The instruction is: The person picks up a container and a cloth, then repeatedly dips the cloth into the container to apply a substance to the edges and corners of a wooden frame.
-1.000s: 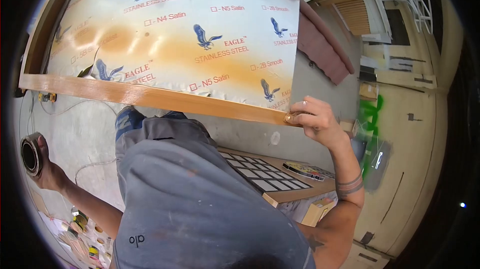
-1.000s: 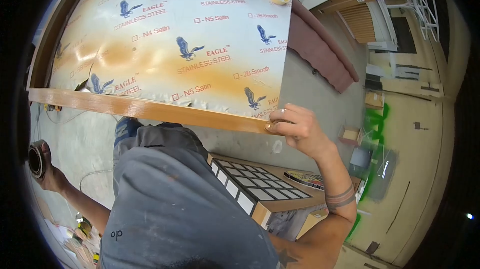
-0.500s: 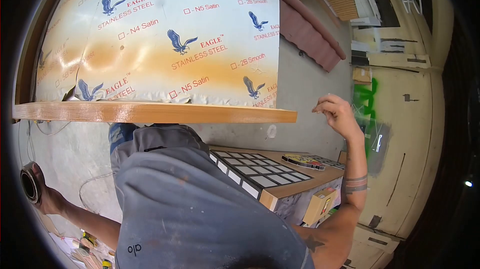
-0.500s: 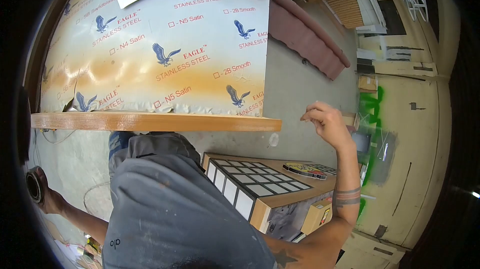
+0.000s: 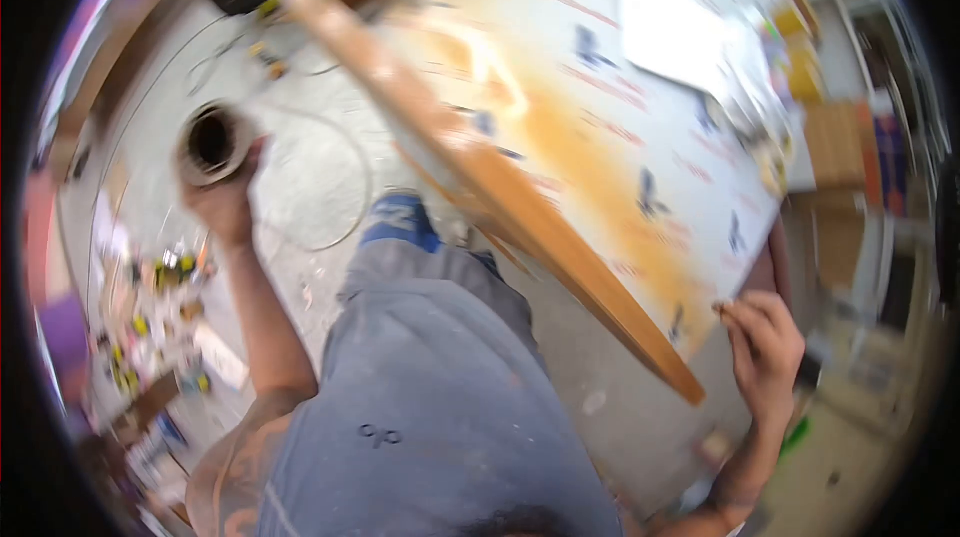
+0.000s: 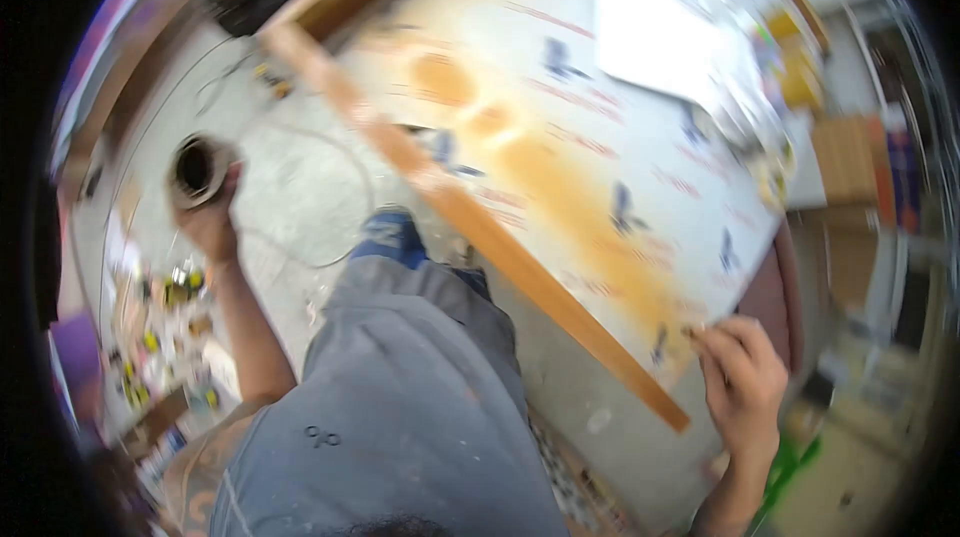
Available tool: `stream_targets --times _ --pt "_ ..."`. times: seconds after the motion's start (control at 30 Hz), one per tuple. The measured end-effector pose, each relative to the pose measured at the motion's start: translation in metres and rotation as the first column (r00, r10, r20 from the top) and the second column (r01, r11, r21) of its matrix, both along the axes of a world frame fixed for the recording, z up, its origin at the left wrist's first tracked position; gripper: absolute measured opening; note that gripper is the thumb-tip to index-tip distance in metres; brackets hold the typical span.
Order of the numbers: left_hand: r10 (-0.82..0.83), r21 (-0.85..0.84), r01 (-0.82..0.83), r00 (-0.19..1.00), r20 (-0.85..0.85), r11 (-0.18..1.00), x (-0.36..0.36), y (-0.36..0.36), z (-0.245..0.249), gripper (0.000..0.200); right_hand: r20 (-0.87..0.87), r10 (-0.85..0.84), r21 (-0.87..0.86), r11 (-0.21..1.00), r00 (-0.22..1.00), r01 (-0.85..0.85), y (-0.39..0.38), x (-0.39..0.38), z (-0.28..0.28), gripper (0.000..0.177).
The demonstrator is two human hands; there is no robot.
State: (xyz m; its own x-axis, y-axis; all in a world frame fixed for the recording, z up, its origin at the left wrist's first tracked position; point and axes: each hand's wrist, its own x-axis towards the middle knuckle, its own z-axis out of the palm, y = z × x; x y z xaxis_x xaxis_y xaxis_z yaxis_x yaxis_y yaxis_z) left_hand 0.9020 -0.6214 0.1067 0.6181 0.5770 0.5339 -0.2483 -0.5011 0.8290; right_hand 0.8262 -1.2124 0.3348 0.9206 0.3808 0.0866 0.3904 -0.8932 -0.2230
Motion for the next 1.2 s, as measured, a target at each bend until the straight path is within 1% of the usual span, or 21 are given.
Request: stream_targets --times 0.07,0.13,0.17,0.23,0.3,0.33,0.4,0.53,0.57,0.7,0.8,0.83,0.93,1.03,1.13,1.2 --pt "-0.005 -0.011 0.005 1.000 -0.001 1.000 -0.006 -0.008 0.011 0.080 -0.060 0.054 0.014 0.998 0.997 -0.053 0.040 0.022 0.003 0.029" --pt "0.059 -0.020 -0.060 0.997 -0.049 0.998 -0.011 -0.012 0.010 0.086 -0.030 0.141 0.004 0.990 0.990 -0.141 0.064 0.040 -0.006 0.030" --pt "0.056 -0.013 -0.057 0.995 -0.080 0.998 -0.014 -0.013 0.011 0.087 -0.016 0.166 -0.001 0.986 0.986 -0.167 0.076 0.049 -0.009 0.030" --pt "0.067 -0.049 -0.072 0.992 -0.104 0.996 -0.015 -0.006 0.003 0.086 0.016 0.186 0.001 0.982 0.982 -0.186 0.106 0.062 -0.014 0.033" --pt "0.065 -0.036 -0.072 0.986 -0.155 0.997 -0.013 0.003 -0.007 0.090 0.115 0.202 0.004 0.979 0.973 -0.204 0.143 0.079 -0.018 0.033" --pt "0.030 -0.065 -0.040 0.988 -0.149 0.997 -0.011 0.006 -0.009 0.091 0.162 0.209 0.001 0.977 0.964 -0.212 0.162 0.088 -0.020 0.032" --pt "-0.033 -0.126 0.016 0.990 -0.137 0.992 -0.009 0.015 -0.012 0.093 0.220 0.181 0.071 0.977 0.959 -0.201 0.203 0.104 -0.027 0.031" --pt "-0.221 -0.224 0.199 0.972 -0.076 0.954 0.001 0.038 -0.022 0.095 0.309 0.122 0.162 0.971 0.943 -0.178 0.288 0.138 -0.046 0.028" --pt "-0.245 -0.183 0.219 0.960 -0.133 0.958 0.005 0.045 -0.020 0.095 0.338 0.122 0.187 0.963 0.933 -0.194 0.308 0.148 -0.051 0.027" --pt "-0.352 -0.220 0.319 0.927 -0.131 0.922 0.024 0.069 -0.029 0.095 0.336 0.063 0.240 0.959 0.940 -0.150 0.376 0.176 -0.065 0.021" --pt "-0.391 -0.165 0.371 0.914 -0.108 0.914 0.043 0.085 -0.025 0.089 0.297 0.032 0.284 0.951 0.954 -0.121 0.410 0.194 -0.078 0.022" --pt "-0.404 -0.169 0.386 0.910 -0.092 0.907 0.047 0.088 -0.024 0.089 0.326 0.056 0.266 0.952 0.944 -0.149 0.417 0.199 -0.081 0.021" --pt "-0.436 -0.168 0.419 0.897 -0.075 0.892 0.056 0.098 -0.025 0.088 0.283 0.053 0.277 0.952 0.958 -0.134 0.441 0.215 -0.088 0.019" --pt "-0.453 -0.145 0.439 0.888 -0.078 0.887 0.067 0.108 -0.024 0.087 0.335 0.087 0.221 0.961 0.938 -0.168 0.455 0.229 -0.099 0.019" --pt "-0.452 -0.167 0.430 0.883 -0.128 0.887 0.068 0.118 -0.027 0.089 0.333 0.091 0.183 0.970 0.938 -0.159 0.459 0.233 -0.110 0.020" --pt "-0.465 -0.194 0.439 0.877 -0.117 0.877 0.066 0.126 -0.038 0.097 0.350 0.073 0.202 0.967 0.934 -0.152 0.457 0.226 -0.114 0.022"
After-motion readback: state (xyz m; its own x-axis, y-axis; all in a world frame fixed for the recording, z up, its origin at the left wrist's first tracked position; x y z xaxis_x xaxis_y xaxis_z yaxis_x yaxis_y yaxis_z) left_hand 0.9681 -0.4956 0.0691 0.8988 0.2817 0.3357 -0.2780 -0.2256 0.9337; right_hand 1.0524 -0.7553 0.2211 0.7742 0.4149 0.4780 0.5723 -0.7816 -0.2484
